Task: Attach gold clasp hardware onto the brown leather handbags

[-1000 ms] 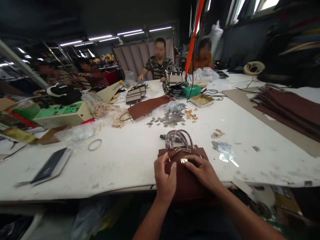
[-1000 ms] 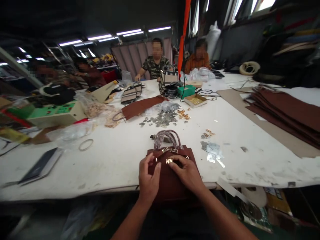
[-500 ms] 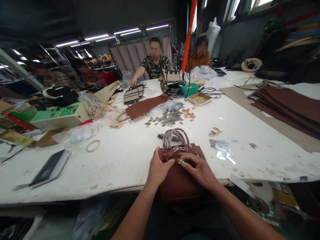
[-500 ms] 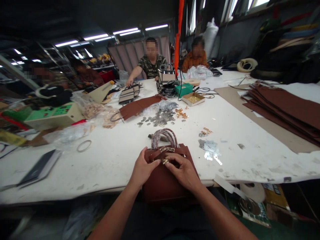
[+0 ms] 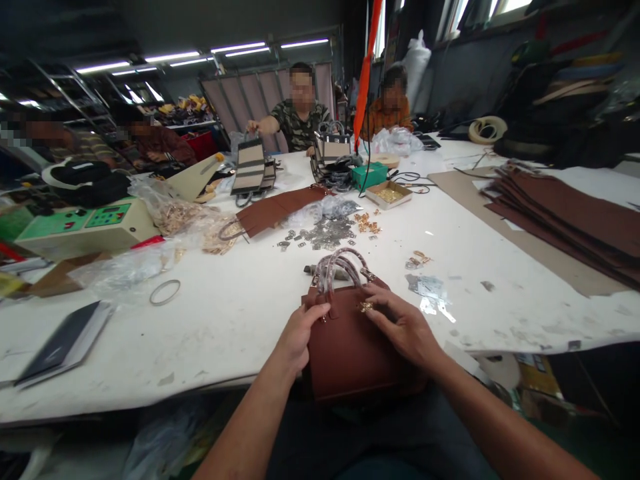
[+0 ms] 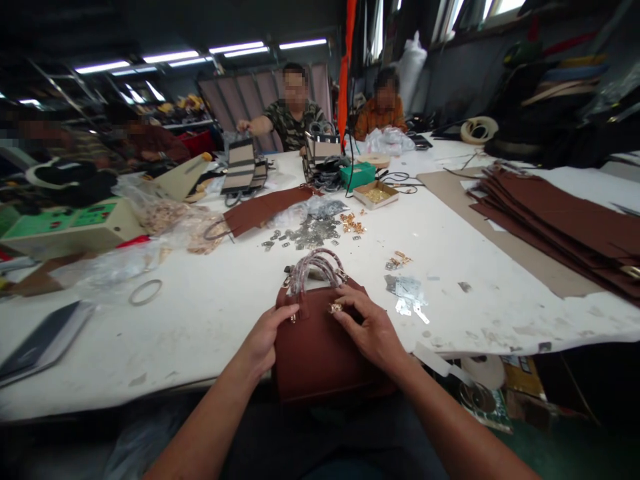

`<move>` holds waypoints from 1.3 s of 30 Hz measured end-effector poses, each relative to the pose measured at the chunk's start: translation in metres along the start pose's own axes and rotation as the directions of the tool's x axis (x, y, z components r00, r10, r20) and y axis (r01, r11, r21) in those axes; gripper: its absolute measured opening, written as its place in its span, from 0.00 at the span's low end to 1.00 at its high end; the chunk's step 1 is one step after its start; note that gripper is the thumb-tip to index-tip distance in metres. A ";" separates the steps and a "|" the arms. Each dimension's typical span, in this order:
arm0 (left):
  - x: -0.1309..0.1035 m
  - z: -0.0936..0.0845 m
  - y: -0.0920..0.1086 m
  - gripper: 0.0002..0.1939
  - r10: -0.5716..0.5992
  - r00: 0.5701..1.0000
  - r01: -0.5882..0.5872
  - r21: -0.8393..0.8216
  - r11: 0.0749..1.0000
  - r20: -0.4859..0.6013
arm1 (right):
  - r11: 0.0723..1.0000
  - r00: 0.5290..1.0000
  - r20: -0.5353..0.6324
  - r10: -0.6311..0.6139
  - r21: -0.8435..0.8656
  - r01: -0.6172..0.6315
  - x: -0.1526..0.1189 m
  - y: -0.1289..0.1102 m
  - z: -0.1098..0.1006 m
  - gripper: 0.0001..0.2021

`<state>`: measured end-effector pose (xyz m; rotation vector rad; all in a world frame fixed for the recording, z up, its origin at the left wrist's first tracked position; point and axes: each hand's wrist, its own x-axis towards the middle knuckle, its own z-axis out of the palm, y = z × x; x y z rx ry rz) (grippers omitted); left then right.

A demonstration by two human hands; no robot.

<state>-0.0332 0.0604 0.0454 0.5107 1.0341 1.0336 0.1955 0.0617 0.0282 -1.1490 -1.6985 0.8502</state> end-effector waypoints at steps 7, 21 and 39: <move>0.013 -0.011 -0.002 0.17 -0.158 0.971 0.189 -0.170 0.967 0.180 | 0.947 0.976 0.164 -0.147 -0.262 0.187 0.023 0.010 -0.036 0.08; 0.031 -0.021 -0.019 0.17 -0.182 0.940 0.284 -0.368 0.886 0.288 | 0.724 0.870 0.435 -0.234 -0.520 0.454 0.045 0.014 -0.026 0.10; 0.036 -0.024 -0.020 0.20 -0.209 0.902 0.368 -0.418 0.831 0.379 | 0.819 0.896 0.409 -0.174 -0.446 0.362 0.049 0.019 -0.012 0.13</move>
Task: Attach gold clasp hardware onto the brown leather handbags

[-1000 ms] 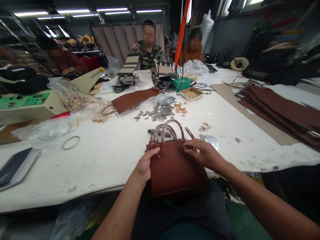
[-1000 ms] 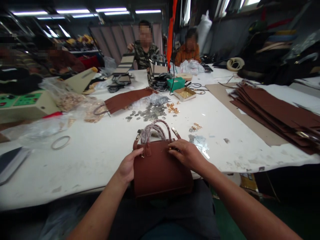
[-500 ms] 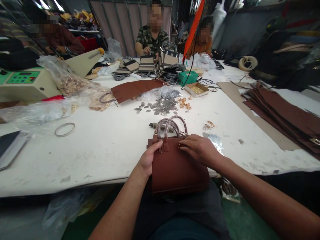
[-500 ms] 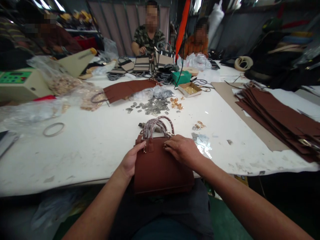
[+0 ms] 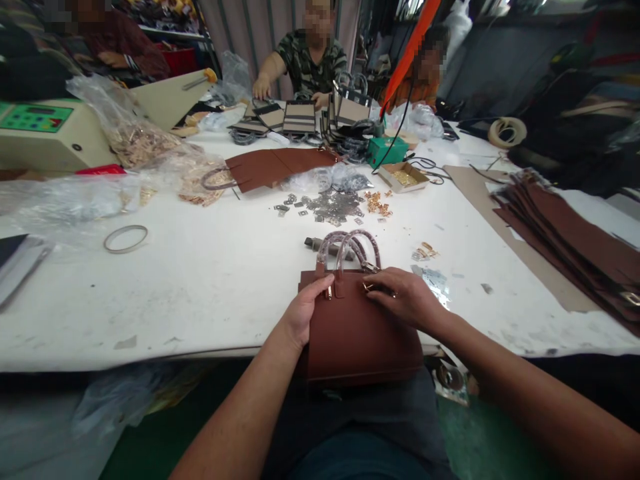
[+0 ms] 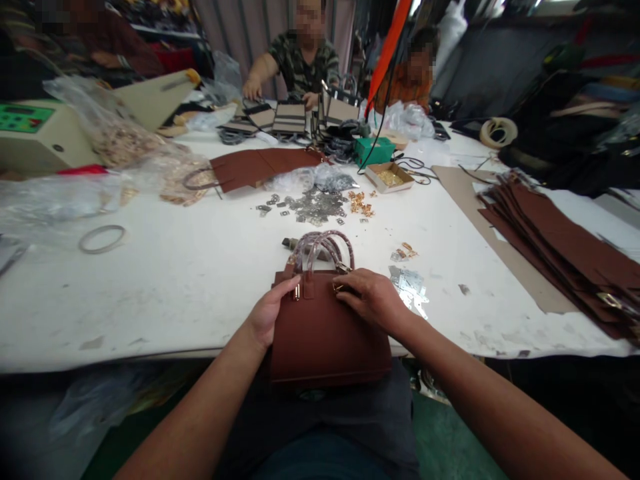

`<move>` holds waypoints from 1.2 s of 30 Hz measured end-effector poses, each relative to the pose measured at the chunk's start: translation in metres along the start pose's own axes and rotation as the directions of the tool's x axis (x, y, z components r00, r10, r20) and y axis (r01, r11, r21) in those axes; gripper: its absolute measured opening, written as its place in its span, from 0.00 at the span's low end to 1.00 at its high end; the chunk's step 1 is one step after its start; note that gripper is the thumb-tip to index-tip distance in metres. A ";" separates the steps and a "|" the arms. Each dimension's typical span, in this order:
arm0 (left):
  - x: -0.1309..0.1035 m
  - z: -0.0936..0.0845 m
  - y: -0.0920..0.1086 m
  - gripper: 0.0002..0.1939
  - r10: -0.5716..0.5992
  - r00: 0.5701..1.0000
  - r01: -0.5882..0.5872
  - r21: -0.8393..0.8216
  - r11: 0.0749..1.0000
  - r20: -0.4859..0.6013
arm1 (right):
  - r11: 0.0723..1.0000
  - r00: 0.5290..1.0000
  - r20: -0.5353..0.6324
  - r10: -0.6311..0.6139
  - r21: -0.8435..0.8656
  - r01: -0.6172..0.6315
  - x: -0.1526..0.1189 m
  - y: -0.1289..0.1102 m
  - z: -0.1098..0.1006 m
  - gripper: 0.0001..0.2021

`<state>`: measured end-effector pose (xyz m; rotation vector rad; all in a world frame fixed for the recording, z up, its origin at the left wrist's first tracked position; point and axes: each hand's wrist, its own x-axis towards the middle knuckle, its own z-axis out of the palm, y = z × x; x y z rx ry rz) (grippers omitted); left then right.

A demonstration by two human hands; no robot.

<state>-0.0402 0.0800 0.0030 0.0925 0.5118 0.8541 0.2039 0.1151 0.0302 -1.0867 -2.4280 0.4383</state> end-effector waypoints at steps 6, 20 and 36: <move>0.000 0.003 0.002 0.21 -0.009 0.999 0.009 -0.006 1.000 0.036 | 0.995 0.995 0.025 -0.102 0.002 0.102 0.003 0.000 -0.004 0.12; 0.002 0.004 0.001 0.20 0.001 0.999 0.000 0.034 0.999 -0.033 | 0.987 0.986 0.126 -0.112 -0.097 0.125 0.012 0.001 -0.008 0.12; 0.005 0.003 0.000 0.19 -0.004 0.999 0.007 0.062 0.998 -0.054 | 0.983 0.988 0.079 -0.136 -0.115 0.145 0.007 0.005 -0.002 0.11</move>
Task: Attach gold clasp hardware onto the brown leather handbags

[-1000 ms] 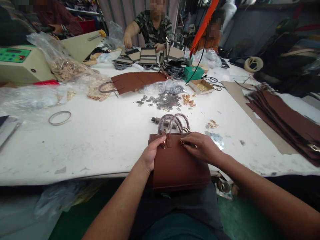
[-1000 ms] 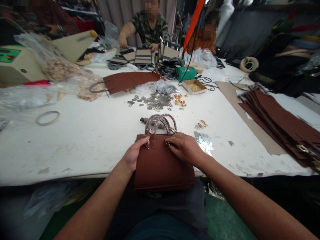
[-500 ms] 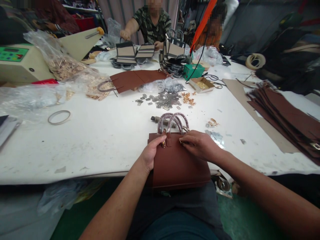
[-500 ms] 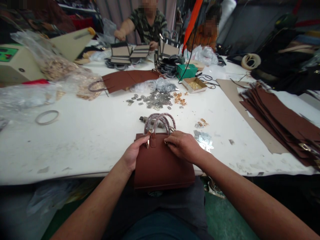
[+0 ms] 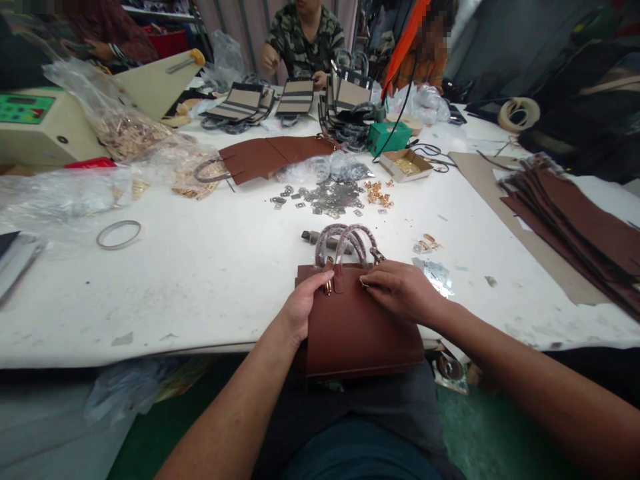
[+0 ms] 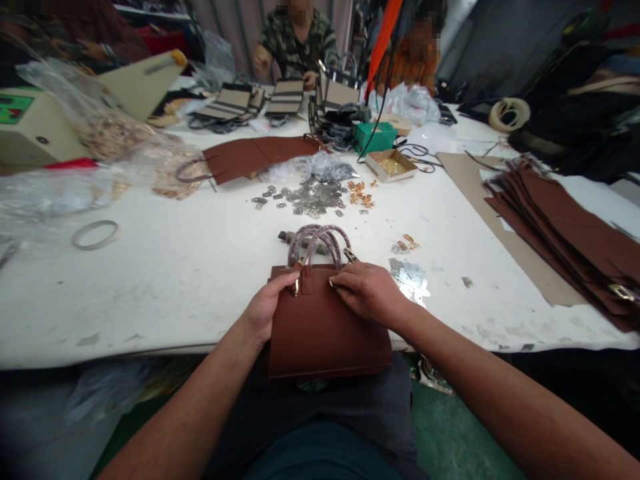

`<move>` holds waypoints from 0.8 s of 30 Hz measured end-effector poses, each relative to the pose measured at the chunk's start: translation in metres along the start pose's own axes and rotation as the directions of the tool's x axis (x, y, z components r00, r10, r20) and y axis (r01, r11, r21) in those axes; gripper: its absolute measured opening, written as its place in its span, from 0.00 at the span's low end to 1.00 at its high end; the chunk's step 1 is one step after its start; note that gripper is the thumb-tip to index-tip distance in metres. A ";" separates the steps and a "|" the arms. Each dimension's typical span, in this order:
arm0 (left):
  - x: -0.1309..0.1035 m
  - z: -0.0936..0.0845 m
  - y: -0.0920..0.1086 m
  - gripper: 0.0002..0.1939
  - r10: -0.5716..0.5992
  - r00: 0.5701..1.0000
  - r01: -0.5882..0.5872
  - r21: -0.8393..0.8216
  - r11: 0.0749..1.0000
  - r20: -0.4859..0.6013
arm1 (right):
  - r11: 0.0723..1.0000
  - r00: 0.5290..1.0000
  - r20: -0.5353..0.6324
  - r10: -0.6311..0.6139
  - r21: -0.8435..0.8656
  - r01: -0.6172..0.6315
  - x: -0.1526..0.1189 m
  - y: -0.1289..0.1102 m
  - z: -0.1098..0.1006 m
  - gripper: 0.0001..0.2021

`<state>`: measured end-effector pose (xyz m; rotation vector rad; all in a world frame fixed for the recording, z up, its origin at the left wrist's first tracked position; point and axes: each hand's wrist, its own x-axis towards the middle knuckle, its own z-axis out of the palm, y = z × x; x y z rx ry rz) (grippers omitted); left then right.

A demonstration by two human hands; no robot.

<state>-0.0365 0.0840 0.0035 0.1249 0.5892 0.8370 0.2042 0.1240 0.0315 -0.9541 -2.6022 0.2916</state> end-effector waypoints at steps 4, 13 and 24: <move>0.000 0.001 0.001 0.18 0.000 1.000 0.000 0.013 1.000 -0.017 | 0.998 1.000 -0.028 -0.002 -0.068 0.000 -0.004 -0.002 0.008 0.09; -0.001 0.008 -0.002 0.19 0.016 1.000 -0.017 0.025 1.000 0.024 | 0.996 0.997 -0.064 -0.031 -0.080 0.026 -0.020 -0.003 0.016 0.11; -0.003 0.012 -0.004 0.19 0.023 1.000 -0.022 0.060 0.998 -0.021 | 0.983 0.982 -0.188 0.035 -0.172 -0.067 -0.020 -0.017 0.023 0.09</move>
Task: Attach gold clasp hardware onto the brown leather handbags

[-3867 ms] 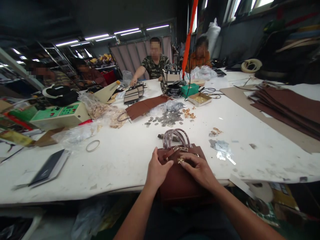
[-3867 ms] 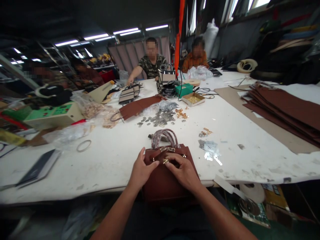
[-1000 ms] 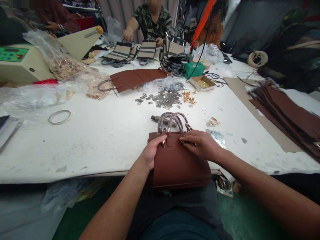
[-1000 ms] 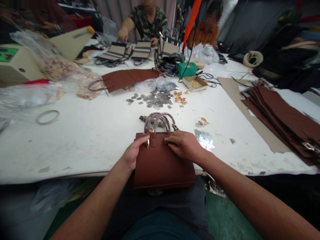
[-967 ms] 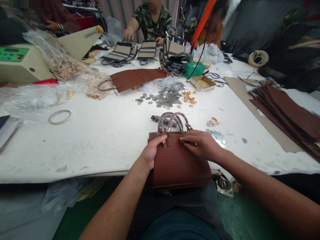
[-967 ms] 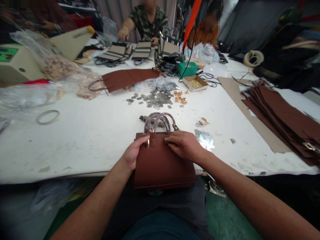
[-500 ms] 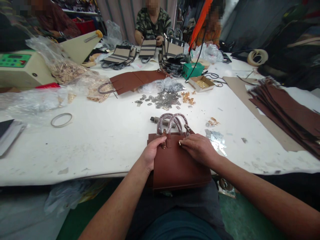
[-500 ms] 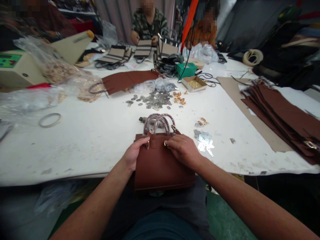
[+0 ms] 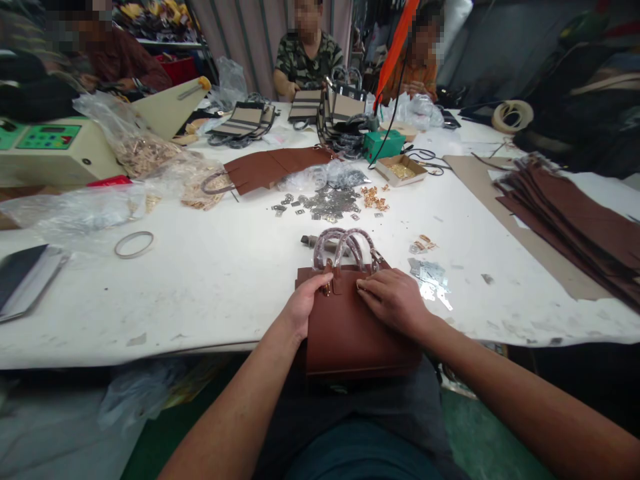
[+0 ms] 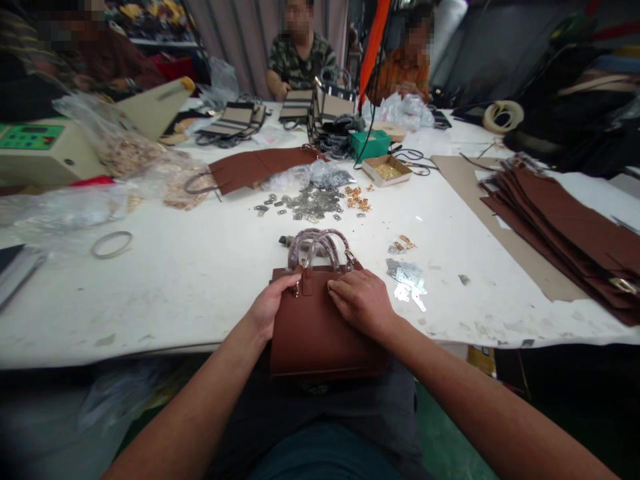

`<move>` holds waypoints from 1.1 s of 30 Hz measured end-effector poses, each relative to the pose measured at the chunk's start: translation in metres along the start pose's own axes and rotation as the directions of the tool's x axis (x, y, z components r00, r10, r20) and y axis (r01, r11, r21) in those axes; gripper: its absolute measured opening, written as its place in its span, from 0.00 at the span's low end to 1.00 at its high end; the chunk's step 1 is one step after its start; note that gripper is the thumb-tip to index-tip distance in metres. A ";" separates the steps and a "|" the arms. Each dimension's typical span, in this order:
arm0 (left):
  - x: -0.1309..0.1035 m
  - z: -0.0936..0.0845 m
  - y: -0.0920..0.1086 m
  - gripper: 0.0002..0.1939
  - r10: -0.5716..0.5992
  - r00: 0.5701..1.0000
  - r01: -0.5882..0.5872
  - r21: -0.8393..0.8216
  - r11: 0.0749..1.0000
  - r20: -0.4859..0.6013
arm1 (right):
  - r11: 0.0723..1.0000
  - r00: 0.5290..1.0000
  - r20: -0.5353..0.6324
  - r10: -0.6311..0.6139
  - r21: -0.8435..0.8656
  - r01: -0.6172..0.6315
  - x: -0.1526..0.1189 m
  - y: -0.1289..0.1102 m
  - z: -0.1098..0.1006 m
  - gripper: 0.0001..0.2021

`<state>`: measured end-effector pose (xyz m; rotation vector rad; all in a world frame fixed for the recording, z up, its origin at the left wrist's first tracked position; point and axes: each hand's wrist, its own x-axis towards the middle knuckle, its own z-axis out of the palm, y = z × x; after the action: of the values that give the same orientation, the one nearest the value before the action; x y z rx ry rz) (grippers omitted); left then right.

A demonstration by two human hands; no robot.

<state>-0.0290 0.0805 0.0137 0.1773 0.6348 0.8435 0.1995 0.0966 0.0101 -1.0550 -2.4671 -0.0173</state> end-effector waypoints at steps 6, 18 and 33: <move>0.000 -0.001 -0.001 0.18 -0.005 1.000 0.005 -0.011 1.000 -0.004 | 0.999 0.997 0.055 -0.051 -0.012 0.051 0.003 0.001 -0.003 0.10; -0.003 0.007 -0.003 0.17 0.009 0.997 -0.008 0.014 1.000 -0.075 | 0.972 0.980 0.150 -0.131 -0.177 0.157 0.017 -0.007 -0.012 0.08; -0.002 0.002 -0.005 0.17 0.013 0.997 -0.011 0.018 1.000 -0.075 | 0.979 0.963 0.198 -0.183 -0.048 0.196 0.008 0.011 -0.012 0.12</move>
<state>-0.0256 0.0762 0.0147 0.1657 0.7122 0.8596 0.2067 0.1079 0.0225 -0.8787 -2.7538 -0.0614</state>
